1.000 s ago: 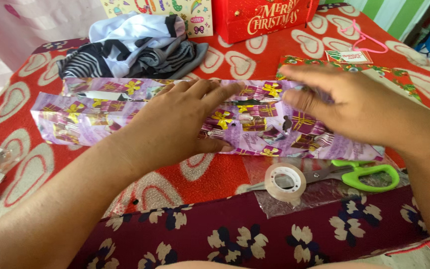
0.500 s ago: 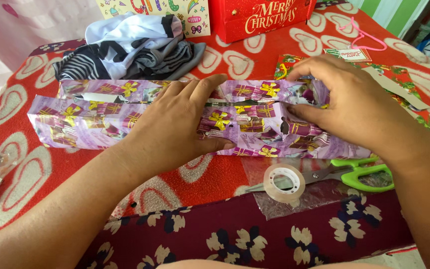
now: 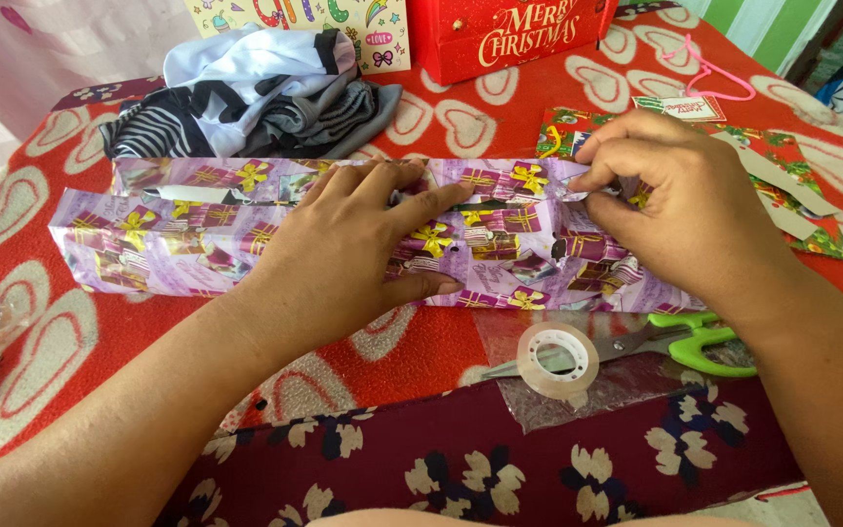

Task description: The person wraps a rectangular box with purple patterned wrapping paper. They fold the paper around the box, apply clear tape to secure the seams, and use green scissors to cut the tape. The process continues with folding and taping the ends of the package.

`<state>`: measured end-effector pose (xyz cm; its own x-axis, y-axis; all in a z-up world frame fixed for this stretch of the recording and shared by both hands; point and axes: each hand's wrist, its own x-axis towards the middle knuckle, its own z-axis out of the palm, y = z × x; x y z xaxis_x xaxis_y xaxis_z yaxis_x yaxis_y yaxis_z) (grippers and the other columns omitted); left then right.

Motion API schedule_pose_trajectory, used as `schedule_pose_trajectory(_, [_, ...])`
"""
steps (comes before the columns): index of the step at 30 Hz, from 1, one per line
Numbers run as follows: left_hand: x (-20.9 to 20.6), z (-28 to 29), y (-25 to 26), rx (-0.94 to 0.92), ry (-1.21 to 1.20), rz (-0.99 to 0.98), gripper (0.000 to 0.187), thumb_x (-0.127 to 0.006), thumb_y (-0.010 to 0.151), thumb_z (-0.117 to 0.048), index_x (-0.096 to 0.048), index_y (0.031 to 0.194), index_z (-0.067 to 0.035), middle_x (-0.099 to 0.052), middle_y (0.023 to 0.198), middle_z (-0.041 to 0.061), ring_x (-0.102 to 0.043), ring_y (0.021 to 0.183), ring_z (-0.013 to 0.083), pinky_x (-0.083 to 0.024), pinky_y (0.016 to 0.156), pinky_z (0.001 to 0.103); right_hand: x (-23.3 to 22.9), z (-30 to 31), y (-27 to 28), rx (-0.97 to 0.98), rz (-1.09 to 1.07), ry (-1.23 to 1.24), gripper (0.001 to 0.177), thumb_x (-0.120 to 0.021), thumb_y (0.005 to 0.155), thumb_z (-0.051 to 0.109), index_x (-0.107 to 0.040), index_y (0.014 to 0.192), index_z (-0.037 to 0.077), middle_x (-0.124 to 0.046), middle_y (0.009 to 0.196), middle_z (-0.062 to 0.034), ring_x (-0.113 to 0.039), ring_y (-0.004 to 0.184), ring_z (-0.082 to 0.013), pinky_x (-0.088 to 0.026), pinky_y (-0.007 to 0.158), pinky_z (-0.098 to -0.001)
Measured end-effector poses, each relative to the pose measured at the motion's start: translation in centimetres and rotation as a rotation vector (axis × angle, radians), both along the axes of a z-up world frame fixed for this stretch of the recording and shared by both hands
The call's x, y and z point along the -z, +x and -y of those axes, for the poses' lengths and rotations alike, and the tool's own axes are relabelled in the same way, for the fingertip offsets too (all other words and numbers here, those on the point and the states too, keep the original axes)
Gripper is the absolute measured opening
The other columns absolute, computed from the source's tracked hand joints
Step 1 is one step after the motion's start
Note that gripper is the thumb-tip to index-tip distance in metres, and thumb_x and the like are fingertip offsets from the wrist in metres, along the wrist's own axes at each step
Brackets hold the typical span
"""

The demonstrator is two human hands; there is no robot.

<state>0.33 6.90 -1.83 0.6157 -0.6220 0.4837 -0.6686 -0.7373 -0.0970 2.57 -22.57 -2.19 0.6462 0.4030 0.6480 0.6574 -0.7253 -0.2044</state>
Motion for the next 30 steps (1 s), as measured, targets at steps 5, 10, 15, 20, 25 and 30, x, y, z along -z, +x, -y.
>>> schedule_pose_trajectory(5, [0.1,-0.1,0.0,-0.016,0.009,-0.016,0.068,-0.079,0.081,-0.047,-0.059,0.142,-0.026,-0.057,0.131,0.012,-0.053,0.121,0.0394,-0.043,0.103,0.052,0.2,0.1,0.0,0.009,-0.047,0.044,0.013,-0.079,0.081,0.003,-0.072,0.092,0.006,-0.072,0.111,-0.0023,-0.071,0.09,-0.0177,-0.055,0.074,-0.0319])
schedule_pose_trajectory(10, [0.1,0.0,-0.1,-0.04,0.018,-0.033,0.066,-0.078,0.081,-0.049,-0.06,0.14,-0.027,-0.057,0.131,0.01,-0.053,0.121,0.039,-0.044,0.102,0.052,0.4,0.3,0.2,0.011,-0.026,0.024,0.012,-0.079,0.08,0.003,-0.071,0.089,0.005,-0.072,0.112,-0.0031,-0.071,0.094,-0.0189,-0.055,0.075,-0.0328])
schedule_pose_trajectory(15, [-0.4,0.3,0.1,-0.049,0.018,-0.062,0.07,-0.08,0.078,-0.051,-0.059,0.139,-0.026,-0.056,0.132,0.011,-0.05,0.125,0.039,-0.041,0.104,0.053,-0.5,0.8,0.7,-0.018,-0.152,0.041,0.01,-0.08,0.084,0.01,-0.074,0.092,0.007,-0.072,0.113,-0.003,-0.071,0.093,-0.0181,-0.056,0.077,-0.0337])
schedule_pose_trajectory(20, [-1.6,0.3,0.5,-0.05,0.006,-0.169,0.075,-0.084,0.073,-0.054,-0.06,0.137,-0.024,-0.056,0.134,0.013,-0.048,0.13,0.0375,-0.038,0.107,0.053,-1.2,2.4,-0.6,-0.136,-0.011,-0.008,0.019,-0.078,0.087,0.014,-0.077,0.105,0.006,-0.071,0.119,-0.01,-0.067,0.105,-0.0217,-0.053,0.085,-0.0346])
schedule_pose_trajectory(25, [-3.1,0.7,1.3,-0.121,0.026,-0.33,0.089,-0.085,0.069,-0.059,-0.049,0.139,-0.016,-0.055,0.136,0.013,-0.047,0.136,0.0341,-0.034,0.112,0.05,-1.2,4.7,-4.0,-0.001,0.025,0.121,0.015,-0.075,0.103,0.019,-0.076,0.099,0.004,-0.075,0.103,-0.0062,-0.065,0.094,-0.015,-0.052,0.082,-0.0305])
schedule_pose_trajectory(30, [-3.4,1.2,1.7,-0.073,0.034,-0.384,0.1,-0.085,0.067,-0.06,-0.042,0.147,-0.018,-0.053,0.138,0.015,-0.046,0.135,0.0349,-0.035,0.111,0.05,-0.4,5.2,-6.6,-0.29,-0.419,0.029,0.021,-0.08,0.089,0.029,-0.085,0.106,0.018,-0.078,0.106,0.0029,-0.073,0.09,-0.0108,-0.057,0.069,-0.0275])
